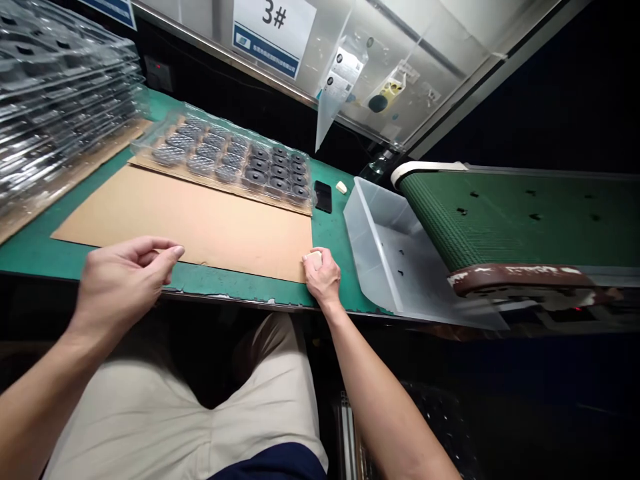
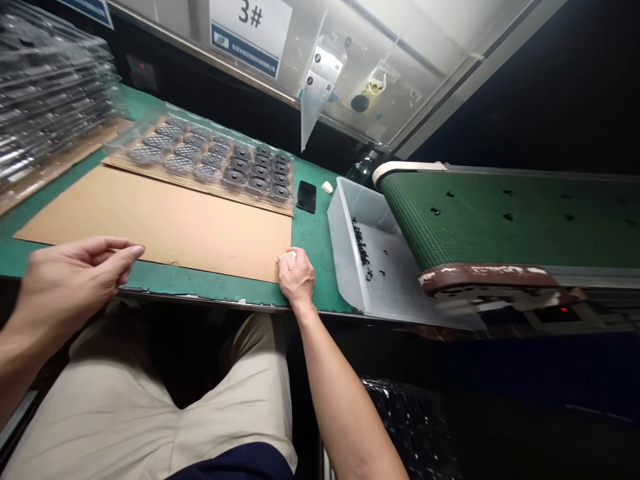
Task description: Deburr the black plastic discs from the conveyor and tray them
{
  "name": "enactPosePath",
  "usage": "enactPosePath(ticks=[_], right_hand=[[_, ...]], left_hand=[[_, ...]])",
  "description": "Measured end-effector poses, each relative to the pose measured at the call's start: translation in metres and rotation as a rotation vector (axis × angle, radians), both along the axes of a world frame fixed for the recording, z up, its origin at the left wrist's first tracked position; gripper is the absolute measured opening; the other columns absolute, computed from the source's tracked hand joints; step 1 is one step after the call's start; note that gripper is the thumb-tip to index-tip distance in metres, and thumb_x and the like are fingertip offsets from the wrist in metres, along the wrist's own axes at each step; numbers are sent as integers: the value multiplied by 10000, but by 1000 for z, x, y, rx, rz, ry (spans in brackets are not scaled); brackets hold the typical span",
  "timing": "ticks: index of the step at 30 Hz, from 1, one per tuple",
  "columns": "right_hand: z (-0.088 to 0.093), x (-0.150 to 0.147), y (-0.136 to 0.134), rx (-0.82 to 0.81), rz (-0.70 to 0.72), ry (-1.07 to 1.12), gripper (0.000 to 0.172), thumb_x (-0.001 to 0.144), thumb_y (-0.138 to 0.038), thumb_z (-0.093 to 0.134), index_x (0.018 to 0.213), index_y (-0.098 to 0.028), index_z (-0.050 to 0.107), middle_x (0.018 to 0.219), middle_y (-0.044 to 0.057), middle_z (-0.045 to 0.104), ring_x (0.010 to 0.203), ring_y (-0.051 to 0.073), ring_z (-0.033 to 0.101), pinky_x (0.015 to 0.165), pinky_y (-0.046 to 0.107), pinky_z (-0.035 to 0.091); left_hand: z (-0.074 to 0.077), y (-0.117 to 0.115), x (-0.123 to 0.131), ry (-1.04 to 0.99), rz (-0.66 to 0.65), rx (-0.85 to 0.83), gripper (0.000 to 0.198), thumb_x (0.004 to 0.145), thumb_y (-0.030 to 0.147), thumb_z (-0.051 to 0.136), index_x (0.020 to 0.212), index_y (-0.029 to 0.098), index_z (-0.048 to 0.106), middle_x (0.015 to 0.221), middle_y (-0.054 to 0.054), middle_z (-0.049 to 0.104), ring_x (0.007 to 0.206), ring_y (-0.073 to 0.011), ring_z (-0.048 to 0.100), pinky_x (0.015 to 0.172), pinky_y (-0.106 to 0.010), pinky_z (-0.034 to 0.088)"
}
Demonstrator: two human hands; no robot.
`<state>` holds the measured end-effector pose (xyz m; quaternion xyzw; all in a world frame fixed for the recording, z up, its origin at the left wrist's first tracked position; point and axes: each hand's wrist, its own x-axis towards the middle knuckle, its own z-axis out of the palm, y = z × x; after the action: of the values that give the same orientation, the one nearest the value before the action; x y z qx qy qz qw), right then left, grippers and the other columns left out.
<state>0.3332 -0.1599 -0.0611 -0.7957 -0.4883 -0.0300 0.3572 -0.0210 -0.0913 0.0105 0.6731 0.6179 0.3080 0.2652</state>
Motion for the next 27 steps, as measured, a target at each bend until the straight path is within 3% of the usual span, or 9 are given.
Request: enactPosePath(ticks=[3, 7, 12, 15, 17, 19, 22, 24, 27], right_hand=[[0, 0, 0, 3, 2, 7, 365, 896, -495, 561, 1075, -195, 667, 880, 72, 682, 736, 246, 621, 732, 348, 485], [-1, 1, 1, -8, 5, 4, 396, 890, -518, 560, 1084, -191, 673, 862, 73, 683, 720, 246, 618, 733, 351, 476], [-2, 3, 1, -32, -1, -14, 413, 898, -546, 546, 1081, -199, 671, 873, 73, 690, 724, 246, 616, 725, 346, 466], [0, 2, 1, -43, -1, -23, 423, 896, -562, 544, 1073, -199, 672, 879, 74, 695, 723, 245, 613, 713, 338, 463], [1, 1, 2, -45, -4, -24, 437, 894, -569, 535, 1071, -195, 675, 866, 77, 696, 716, 246, 610, 707, 338, 464], [1, 1, 2, -48, -5, -23, 449, 889, -573, 531, 1074, -192, 679, 852, 77, 695, 706, 247, 608, 707, 342, 468], [1, 2, 2, -54, -5, -27, 450, 877, -574, 543, 1082, -199, 682, 847, 71, 695, 699, 247, 613, 715, 347, 472], [1, 2, 2, -57, -7, -33, 449, 872, -575, 550, 1082, -203, 685, 844, 68, 694, 698, 248, 615, 716, 350, 473], [3, 2, 2, -59, -9, -35, 463, 862, -586, 557, 1077, -198, 690, 831, 70, 690, 697, 255, 614, 707, 354, 472]], left_hand=[[-12, 16, 1, 293, -59, 148, 347, 966, 459, 565, 1064, 204, 779, 857, -8, 686, 764, -161, 620, 643, -273, 432], [-17, 16, 1, 513, -201, 219, 424, 1029, 414, 433, 941, 184, 779, 925, -71, 618, 891, -225, 565, 605, -326, 294], [-25, 9, -1, 641, -309, 301, 415, 1056, 317, 366, 983, 204, 758, 931, -92, 619, 891, -238, 541, 614, -350, 264], [-31, 14, -4, 624, -278, 334, 382, 1035, 332, 419, 938, 223, 773, 886, -104, 631, 870, -258, 567, 597, -362, 262], [-32, 14, -5, 429, -204, 267, 306, 992, 351, 515, 957, 236, 796, 847, -87, 628, 838, -253, 572, 607, -354, 295], [-31, 7, -8, -82, -22, 45, 181, 877, 338, 700, 976, 238, 813, 824, -52, 631, 759, -206, 540, 621, -324, 339], [-26, -15, -10, -870, 259, -361, 262, 659, 277, 887, 885, 192, 787, 813, -16, 619, 680, -133, 485, 594, -260, 387], [-21, -32, -11, -1090, 308, -510, 280, 623, 274, 899, 818, 161, 734, 789, -3, 576, 663, -111, 475, 562, -232, 406], [-15, -54, -12, -1234, 312, -632, 258, 656, 250, 873, 755, 142, 661, 767, 12, 514, 636, -87, 454, 526, -209, 416]])
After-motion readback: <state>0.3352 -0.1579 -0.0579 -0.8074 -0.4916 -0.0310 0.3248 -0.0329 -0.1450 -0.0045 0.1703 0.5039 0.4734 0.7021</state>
